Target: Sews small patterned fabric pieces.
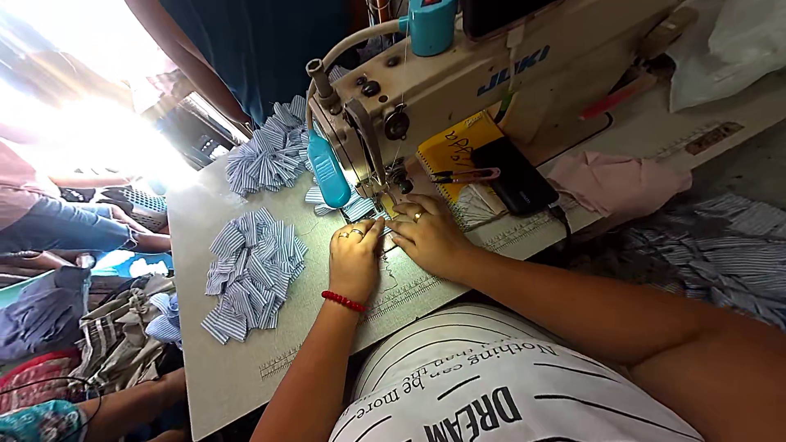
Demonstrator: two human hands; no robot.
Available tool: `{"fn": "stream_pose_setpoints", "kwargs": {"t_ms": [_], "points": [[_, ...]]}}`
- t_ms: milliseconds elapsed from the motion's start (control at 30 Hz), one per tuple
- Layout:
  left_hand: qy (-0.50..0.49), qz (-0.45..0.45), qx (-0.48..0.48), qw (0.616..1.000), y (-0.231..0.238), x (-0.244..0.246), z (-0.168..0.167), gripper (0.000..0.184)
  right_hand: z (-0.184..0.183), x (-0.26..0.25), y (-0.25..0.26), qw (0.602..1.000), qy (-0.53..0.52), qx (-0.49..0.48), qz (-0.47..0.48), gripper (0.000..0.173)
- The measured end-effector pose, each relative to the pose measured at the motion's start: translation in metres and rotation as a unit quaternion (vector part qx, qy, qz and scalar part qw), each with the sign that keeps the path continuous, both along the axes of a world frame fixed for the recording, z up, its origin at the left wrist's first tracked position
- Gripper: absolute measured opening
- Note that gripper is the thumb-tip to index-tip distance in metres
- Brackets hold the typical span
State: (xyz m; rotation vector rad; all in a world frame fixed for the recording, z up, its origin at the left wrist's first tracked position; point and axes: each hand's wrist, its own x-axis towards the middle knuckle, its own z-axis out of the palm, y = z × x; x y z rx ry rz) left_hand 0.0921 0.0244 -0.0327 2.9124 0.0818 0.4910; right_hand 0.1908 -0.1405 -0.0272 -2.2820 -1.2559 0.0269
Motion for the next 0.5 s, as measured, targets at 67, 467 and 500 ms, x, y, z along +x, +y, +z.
{"fn": "stream_pose_setpoints", "kwargs": {"t_ms": [67, 467, 500], "points": [[-0.001, 0.001, -0.006, 1.000, 0.004, 0.002, -0.001, 0.033, 0.001, -0.001, 0.002, 1.000, -0.005, -0.012, -0.007, 0.033], [0.024, 0.024, -0.014, 0.999, 0.012, 0.007, -0.001, 0.037, 0.007, -0.002, 0.006, 0.996, 0.022, -0.087, -0.003, 0.044], [0.021, 0.025, -0.011, 0.999, 0.012, 0.008, -0.001, 0.037, 0.007, -0.002, 0.006, 0.996, 0.023, -0.089, -0.002, 0.044]]}}
